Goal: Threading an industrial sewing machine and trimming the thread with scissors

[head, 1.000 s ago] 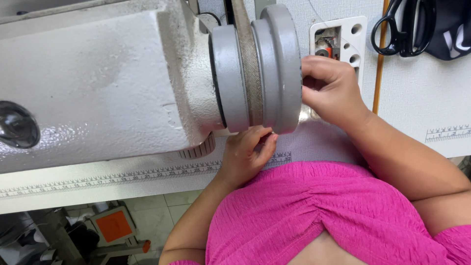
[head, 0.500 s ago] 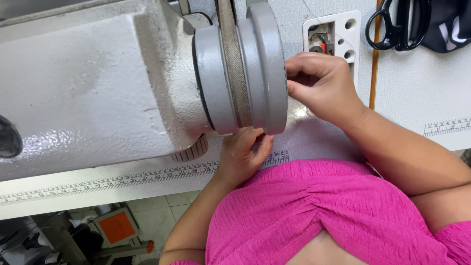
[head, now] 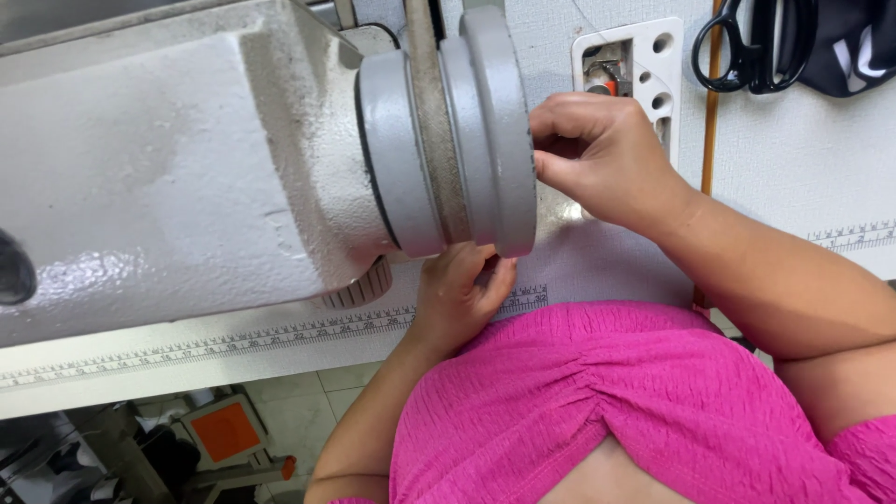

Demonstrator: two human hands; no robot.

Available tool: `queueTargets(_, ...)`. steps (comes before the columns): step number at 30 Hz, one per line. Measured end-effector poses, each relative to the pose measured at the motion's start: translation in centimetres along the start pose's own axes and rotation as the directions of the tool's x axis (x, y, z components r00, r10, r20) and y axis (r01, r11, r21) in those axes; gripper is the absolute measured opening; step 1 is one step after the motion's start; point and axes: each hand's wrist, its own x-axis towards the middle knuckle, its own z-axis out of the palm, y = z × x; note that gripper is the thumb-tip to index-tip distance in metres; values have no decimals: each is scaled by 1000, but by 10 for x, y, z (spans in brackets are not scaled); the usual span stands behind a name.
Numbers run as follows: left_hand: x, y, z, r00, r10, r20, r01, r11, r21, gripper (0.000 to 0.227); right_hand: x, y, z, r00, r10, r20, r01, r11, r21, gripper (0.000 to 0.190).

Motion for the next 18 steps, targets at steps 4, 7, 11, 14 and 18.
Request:
queueTargets(4,6,6,-5,1000,21,-5,-21,999,-27,12,-5,11,-3,998,26,52,-27,1000,14,11)
queueTargets(7,11,12,-9,1000,29,-1,-29,998,-58,9,-7,6,-1,999,-40,27,40,999,-5,10)
queueTargets(11,14,16,-11,998,56,-12,-57,994,-95,7,-11,13,-5,997,-64,39,65,998,-23,12)
queueTargets(14,12,15,-10,999,30,14,-28,993,-112,16,-15,19,-10,997,-35,65,36,999,-24,58)
queueTargets(18,14,19,-9,999,42,-31,-45,994,-100,15,-13,6,-11,986,-144,79,149,987,-54,50)
